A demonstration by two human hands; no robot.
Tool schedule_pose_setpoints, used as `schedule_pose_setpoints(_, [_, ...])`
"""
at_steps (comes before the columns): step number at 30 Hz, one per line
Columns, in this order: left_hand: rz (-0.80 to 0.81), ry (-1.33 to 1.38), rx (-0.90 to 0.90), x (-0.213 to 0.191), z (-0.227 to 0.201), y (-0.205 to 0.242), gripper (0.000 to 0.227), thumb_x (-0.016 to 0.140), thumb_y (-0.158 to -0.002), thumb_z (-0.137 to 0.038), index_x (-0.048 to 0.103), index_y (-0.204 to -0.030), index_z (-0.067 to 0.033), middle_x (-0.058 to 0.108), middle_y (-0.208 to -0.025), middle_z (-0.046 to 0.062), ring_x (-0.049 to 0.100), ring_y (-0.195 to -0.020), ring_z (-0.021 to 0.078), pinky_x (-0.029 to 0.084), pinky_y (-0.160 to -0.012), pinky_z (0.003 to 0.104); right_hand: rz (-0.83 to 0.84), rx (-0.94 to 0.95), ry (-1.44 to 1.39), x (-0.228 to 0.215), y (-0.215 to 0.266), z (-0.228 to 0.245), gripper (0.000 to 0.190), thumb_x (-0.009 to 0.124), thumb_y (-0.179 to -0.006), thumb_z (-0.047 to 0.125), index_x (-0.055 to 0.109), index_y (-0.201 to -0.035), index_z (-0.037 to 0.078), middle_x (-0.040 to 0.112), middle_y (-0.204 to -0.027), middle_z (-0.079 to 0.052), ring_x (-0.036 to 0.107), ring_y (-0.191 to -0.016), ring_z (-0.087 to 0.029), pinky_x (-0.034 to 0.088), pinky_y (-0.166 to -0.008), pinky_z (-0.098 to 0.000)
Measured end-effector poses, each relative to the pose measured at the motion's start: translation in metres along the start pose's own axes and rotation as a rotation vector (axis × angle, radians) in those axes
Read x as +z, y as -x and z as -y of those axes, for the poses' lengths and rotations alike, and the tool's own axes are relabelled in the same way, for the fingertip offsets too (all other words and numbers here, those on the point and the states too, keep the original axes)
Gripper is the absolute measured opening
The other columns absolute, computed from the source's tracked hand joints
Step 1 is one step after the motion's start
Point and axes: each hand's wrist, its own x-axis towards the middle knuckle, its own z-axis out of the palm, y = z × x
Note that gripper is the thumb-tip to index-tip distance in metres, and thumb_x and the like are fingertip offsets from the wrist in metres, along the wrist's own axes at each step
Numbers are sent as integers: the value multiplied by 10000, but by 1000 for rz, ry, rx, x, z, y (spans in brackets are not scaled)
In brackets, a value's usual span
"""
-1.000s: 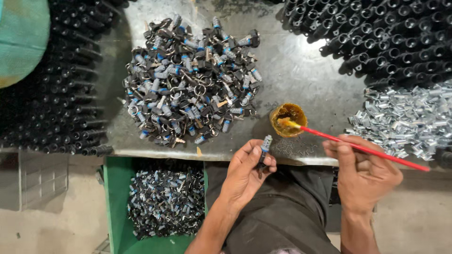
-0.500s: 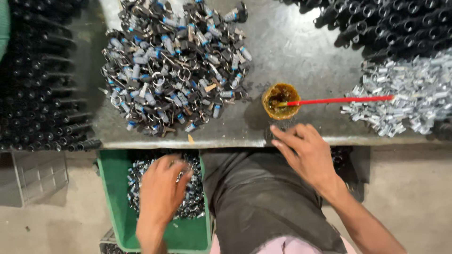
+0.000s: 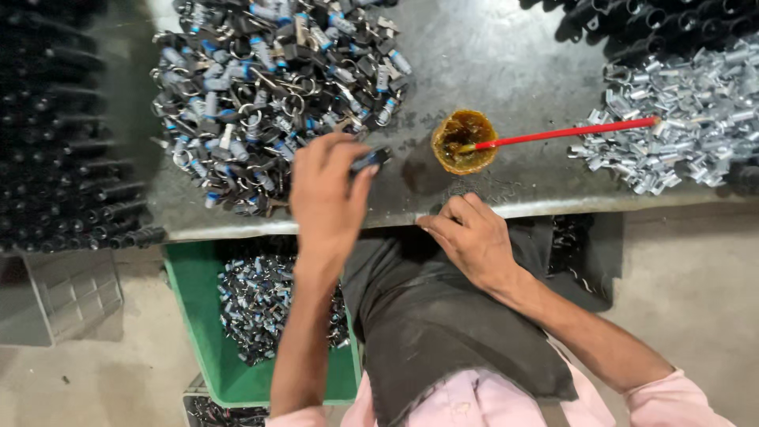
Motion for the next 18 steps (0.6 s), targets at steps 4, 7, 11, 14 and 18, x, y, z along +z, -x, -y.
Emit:
schedule_pose_setpoints(4, [62, 455, -456, -41, 0, 32, 243, 799, -891, -51, 718, -1120, -56, 751, -1080, 43, 700, -1000, 172, 536, -914, 292, -67, 129, -103, -1, -1, -6, 154, 835, -817, 136, 776, -956, 165, 560, -782, -15, 591, -761, -205, 499, -651, -361])
schedule_pose_setpoints(7, [-66, 927, -509, -50, -7, 47, 287, 829, -868, -16, 678, -1110, 19, 637, -1093, 85, 582, -997, 173, 472, -908, 319, -65, 231, -110, 1, -8, -9, 138, 837, -824, 130, 788, -951, 148, 573, -756, -23, 596, -715, -203, 489, -626, -366])
schedule_pose_setpoints(11, [-231, 1338, -305, -56, -10, 58, 277, 856, -924, -145, 634, -1048, -35, 646, -1064, 80, 641, -1102, 211, 513, -1040, 362, -93, 223, -42, 3, -16, -10, 136, 857, -848, 175, 790, -961, 141, 597, -762, -26, 608, -699, -208, 489, -602, -363])
schedule_pose_setpoints(14, [-242, 1472, -400, -55, -12, 69, 282, 789, -930, -272, 636, -1028, -57, 651, -989, 80, 645, -1012, 207, 542, -1016, 403, -100, 210, -45, -1, -10, -5, 125, 839, -897, 145, 779, -1004, 120, 618, -822, -40, 614, -722, -208, 490, -626, -356])
schedule_pose_setpoints(18, [-2, 1375, -554, -32, -23, 83, 310, 561, -1153, -273, 651, -1116, 21, 669, -1009, 101, 590, -877, 154, 500, -872, 324, -72, 322, -163, -14, -5, 4, 95, 805, -931, 72, 734, -993, 61, 601, -849, -67, 612, -727, -160, 507, -631, -288])
